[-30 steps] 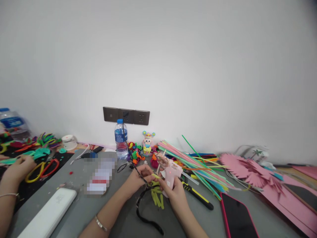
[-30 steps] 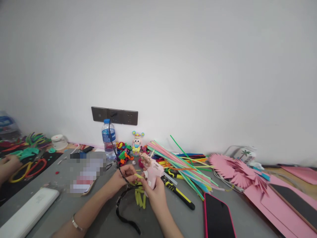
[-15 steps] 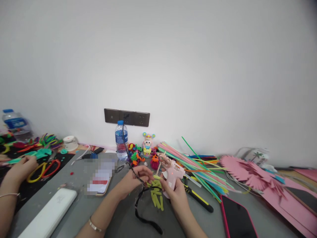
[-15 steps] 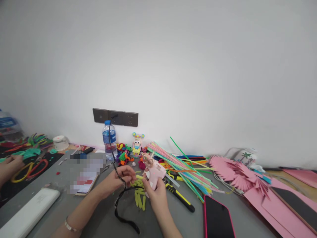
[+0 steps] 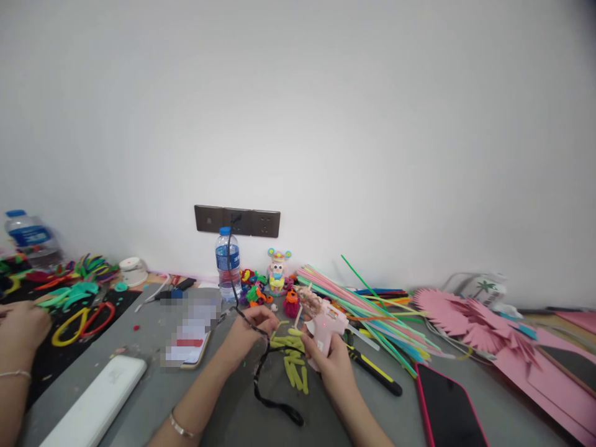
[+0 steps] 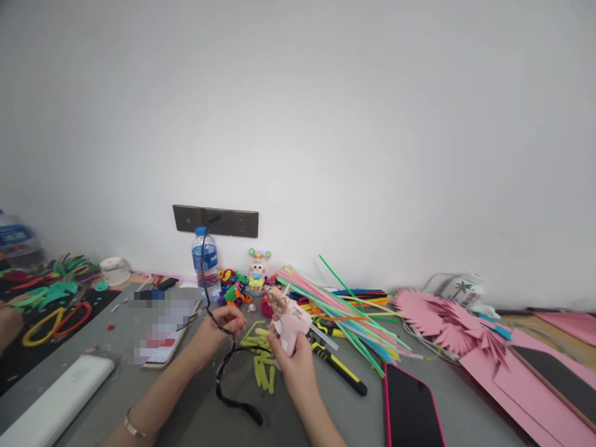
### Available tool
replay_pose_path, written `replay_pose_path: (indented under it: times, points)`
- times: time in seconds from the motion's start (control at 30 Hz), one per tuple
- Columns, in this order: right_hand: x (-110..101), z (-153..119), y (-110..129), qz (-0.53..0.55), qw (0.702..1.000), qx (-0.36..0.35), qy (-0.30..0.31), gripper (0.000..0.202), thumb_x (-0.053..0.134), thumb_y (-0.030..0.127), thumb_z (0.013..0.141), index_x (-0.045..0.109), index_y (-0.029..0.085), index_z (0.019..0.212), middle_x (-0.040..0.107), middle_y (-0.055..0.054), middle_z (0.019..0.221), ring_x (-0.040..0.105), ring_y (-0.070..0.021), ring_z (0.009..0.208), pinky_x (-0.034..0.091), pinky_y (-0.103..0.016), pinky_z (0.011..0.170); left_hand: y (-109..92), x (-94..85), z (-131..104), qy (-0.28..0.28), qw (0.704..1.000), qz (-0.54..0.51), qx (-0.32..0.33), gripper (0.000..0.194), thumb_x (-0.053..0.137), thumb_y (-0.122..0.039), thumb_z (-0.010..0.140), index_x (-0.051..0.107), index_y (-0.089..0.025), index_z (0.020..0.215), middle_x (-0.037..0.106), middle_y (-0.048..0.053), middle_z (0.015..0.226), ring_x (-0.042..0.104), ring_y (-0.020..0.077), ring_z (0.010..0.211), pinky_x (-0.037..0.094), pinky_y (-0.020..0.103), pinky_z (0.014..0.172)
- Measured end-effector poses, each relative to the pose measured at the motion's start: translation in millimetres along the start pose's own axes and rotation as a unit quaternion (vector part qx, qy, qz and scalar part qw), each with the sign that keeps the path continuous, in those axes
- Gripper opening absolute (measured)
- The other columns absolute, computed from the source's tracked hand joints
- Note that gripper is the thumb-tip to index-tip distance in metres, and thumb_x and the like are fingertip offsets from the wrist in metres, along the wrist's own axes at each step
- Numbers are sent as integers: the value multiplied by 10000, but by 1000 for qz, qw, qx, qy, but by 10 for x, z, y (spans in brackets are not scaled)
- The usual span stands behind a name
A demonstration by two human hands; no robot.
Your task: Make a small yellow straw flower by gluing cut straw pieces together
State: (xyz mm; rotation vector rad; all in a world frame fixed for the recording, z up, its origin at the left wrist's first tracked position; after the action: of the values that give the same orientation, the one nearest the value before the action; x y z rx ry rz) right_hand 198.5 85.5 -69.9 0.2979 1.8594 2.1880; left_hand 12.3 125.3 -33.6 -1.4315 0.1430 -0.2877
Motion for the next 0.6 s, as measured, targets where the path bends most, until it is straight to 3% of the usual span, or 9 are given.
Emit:
replay_pose_path:
  times: [0.2, 0.4, 0.6]
  points:
    - [-44, 31, 144, 17, 1000, 14, 2, 513, 735, 580, 609, 665, 114, 811, 602, -26, 572, 524, -181, 516, 429, -284, 504, -48, -41, 20, -40, 997, 62, -11, 197, 674, -334, 722, 641, -155, 646, 575, -20, 582, 473, 110, 538, 376, 198, 499]
    - [-23, 56, 3, 32, 999, 14, -11, 519, 738, 569, 604, 673, 113, 842, 615, -36, 604, 501, -167, 502, 415, -275, 476, -77, -62, 24, -39, 992, 116, -5, 215, 641, -337, 699, 582, -163, 586, 543, -22, 558, 475, 116, 531, 372, 214, 526]
    - [-25, 89, -25, 25, 1000, -7, -16, 465, 714, 554, 637, 662, 123, 804, 580, -13, 560, 493, -164, 500, 406, -273, 484, -49, -258, -215, 15, 966, 237, -99, 276, 637, -429, 672, 589, -161, 624, 526, -27, 533, 447, 122, 460, 340, 232, 481]
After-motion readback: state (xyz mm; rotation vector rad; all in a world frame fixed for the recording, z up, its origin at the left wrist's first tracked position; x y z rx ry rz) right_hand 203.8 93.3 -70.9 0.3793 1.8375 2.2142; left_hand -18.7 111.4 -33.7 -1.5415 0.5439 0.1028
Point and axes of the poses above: each hand's wrist, its own z-axis towards the middle knuckle, its own x-axis out of the palm, y = z × x, the point moved 5 cm from there along z, towards the middle knuckle
